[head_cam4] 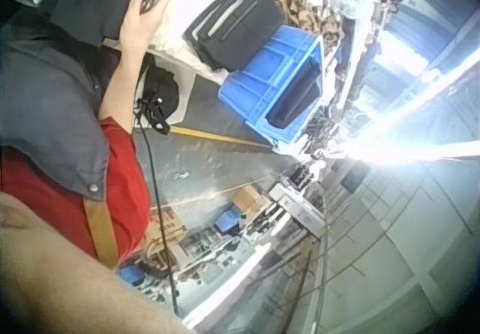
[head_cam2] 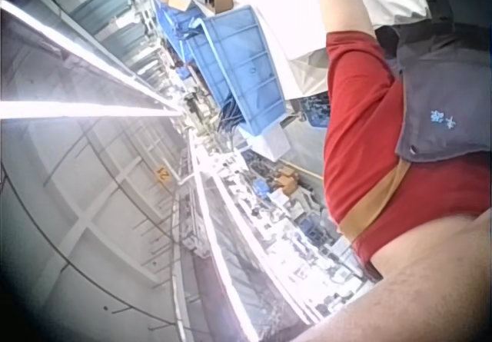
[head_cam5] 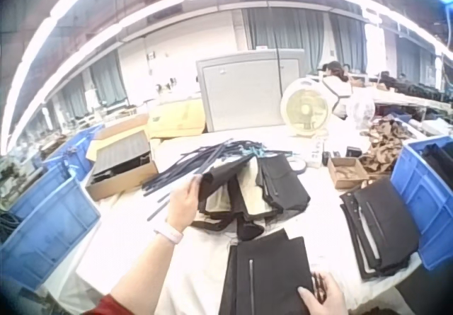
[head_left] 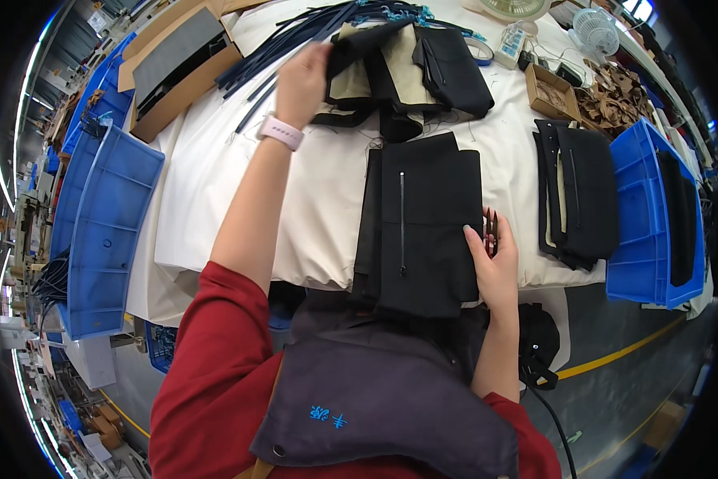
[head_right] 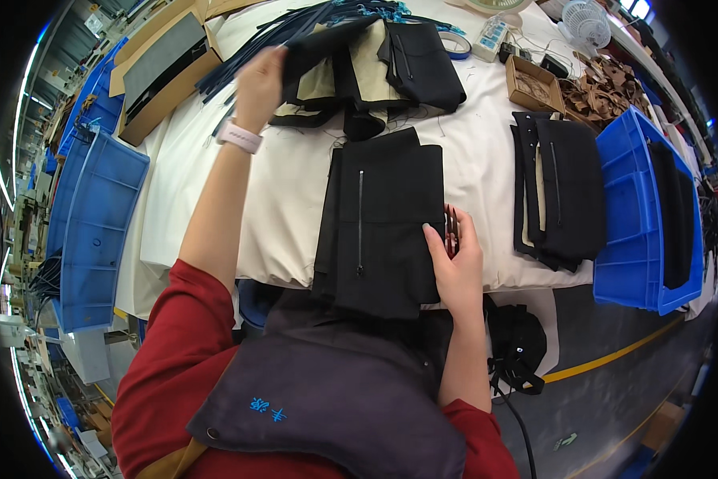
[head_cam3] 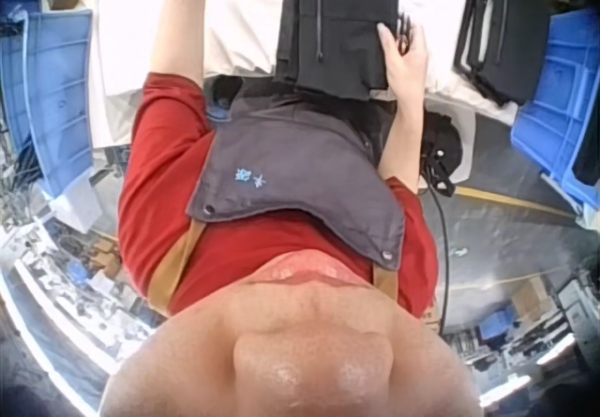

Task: Trimming loose threads and excess material from various black leather pieces using thread snips.

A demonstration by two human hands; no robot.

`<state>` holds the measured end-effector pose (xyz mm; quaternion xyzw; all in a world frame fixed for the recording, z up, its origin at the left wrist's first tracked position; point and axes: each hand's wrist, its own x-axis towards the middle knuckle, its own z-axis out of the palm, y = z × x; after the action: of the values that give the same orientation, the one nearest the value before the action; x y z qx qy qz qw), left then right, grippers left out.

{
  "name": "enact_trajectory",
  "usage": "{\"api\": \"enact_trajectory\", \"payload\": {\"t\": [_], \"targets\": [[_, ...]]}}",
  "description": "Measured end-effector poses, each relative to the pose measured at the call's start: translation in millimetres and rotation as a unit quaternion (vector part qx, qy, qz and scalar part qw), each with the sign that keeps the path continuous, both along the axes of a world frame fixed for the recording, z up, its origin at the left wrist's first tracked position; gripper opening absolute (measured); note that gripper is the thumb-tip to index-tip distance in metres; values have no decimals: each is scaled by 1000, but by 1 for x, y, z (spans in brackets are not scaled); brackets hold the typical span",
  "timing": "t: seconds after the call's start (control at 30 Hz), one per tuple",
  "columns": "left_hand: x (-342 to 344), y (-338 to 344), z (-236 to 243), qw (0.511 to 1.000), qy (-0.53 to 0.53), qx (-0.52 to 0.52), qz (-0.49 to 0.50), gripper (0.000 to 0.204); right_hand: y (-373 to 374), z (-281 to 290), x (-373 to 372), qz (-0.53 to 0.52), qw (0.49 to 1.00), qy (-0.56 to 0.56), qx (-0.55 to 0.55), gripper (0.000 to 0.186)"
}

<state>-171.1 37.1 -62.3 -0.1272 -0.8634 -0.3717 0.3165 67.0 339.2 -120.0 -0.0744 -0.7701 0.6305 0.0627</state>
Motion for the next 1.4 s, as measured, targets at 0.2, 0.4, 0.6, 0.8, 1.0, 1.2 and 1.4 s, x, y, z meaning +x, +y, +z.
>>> {"api": "enact_trajectory", "payload": {"t": [0.2,0.4,0.6,0.8,1.0,1.2,1.4], "targets": [[68,-25,132,967,253,23,28,20,4,52,-5,-113,964,207,125,56],[76,12,128,992,35,-11,-121,16,-11,79,3,5,966,252,-66,100],[45,94,4,977,50,-169,-121,21,-21,72,1,12,991,60,119,69],[-28,144,-31,907,106,-376,-161,56,-13,23,-9,21,995,-12,93,58],[-57,173,-32,898,-117,-392,-165,36,-30,24,2,28,957,42,285,62],[-89,84,39,988,148,-31,40,21,-26,8,-8,60,997,28,30,45],[90,59,82,932,286,-124,-184,32,-8,-10,-10,-13,983,12,-184,41]]}}
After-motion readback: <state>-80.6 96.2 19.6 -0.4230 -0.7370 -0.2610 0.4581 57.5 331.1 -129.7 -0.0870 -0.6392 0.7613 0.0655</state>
